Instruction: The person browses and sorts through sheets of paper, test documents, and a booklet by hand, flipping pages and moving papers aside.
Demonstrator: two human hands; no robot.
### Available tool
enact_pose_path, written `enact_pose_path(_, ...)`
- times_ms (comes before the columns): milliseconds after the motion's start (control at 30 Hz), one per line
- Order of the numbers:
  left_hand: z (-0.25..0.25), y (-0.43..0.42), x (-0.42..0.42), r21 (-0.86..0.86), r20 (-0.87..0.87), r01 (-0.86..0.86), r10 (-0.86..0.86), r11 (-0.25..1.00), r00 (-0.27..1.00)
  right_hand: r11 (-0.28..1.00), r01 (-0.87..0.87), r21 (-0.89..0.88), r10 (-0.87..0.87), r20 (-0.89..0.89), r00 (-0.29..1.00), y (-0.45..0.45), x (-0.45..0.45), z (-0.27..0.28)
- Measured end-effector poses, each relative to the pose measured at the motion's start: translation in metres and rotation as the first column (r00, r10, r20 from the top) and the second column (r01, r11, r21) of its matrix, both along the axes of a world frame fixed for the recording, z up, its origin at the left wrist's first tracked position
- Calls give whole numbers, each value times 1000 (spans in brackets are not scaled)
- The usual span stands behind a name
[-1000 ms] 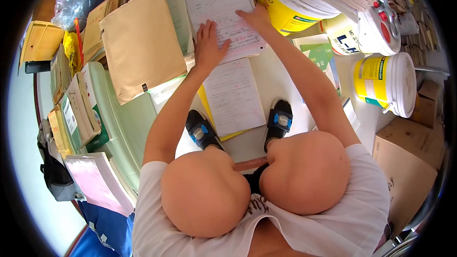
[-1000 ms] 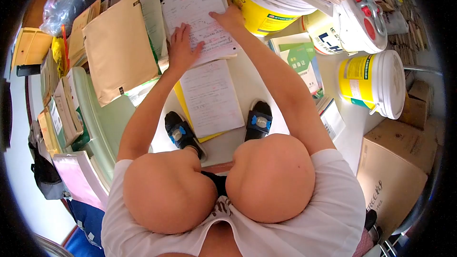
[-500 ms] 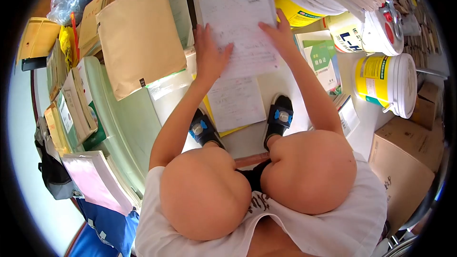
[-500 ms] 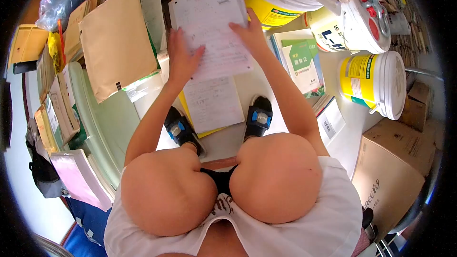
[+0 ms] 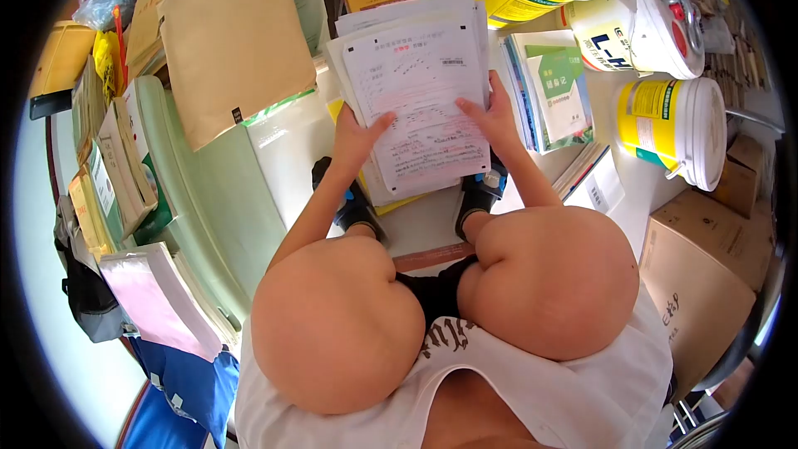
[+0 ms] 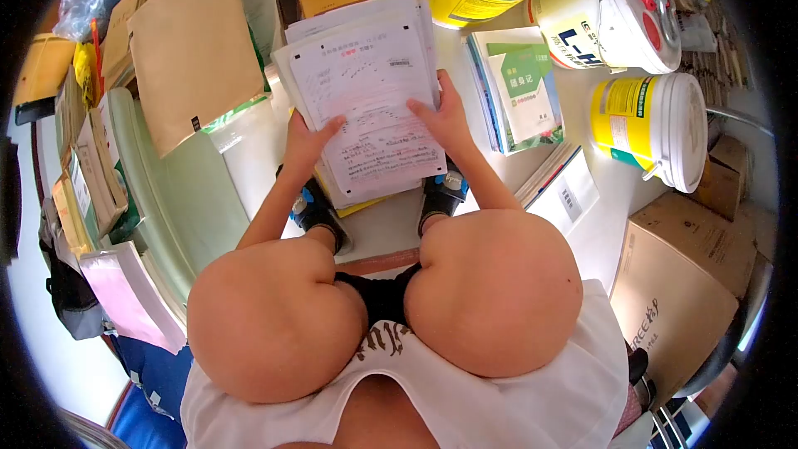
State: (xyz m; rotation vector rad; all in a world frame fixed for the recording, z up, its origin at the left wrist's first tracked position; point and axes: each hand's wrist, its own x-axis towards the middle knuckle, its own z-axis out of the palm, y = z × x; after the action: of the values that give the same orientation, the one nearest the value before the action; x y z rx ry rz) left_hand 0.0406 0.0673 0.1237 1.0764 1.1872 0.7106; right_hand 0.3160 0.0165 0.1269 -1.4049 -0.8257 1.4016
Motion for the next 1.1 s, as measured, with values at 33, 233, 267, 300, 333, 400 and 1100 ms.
enact_pose_path(33,-1,-2,-1,148,-172,20,6,989,985,997,-5,77,-10,188,982,1,-5,-7)
enact_pose_path(233,-12,0,-20,127,-157,-58,78,990,985,987,-114,110,61,401,914,10,-15,-1)
enact_pose_path(267,-14,-2,-26,120,-157,-56,75,991,985,986,-155,63,131,286,949,10,-13,-2)
enact_pose_path(300,-17,-5,-32,-127,106,-21,35,992,994,986,-154,58,131,286,949,7,-13,-6)
enact_pose_path(333,-20,-9,-35,-349,363,76,60,934,930,996,-87,26,84,104,991,3,-14,-14)
enact_pose_path(400,-25,-29,-39,-498,346,83,110,863,932,999,-24,-30,22,-77,997,-7,-16,-22)
enact_pose_path(1100,-58,-49,-121,-256,29,353,-358,900,933,945,-194,-262,152,-172,973,18,57,-59)
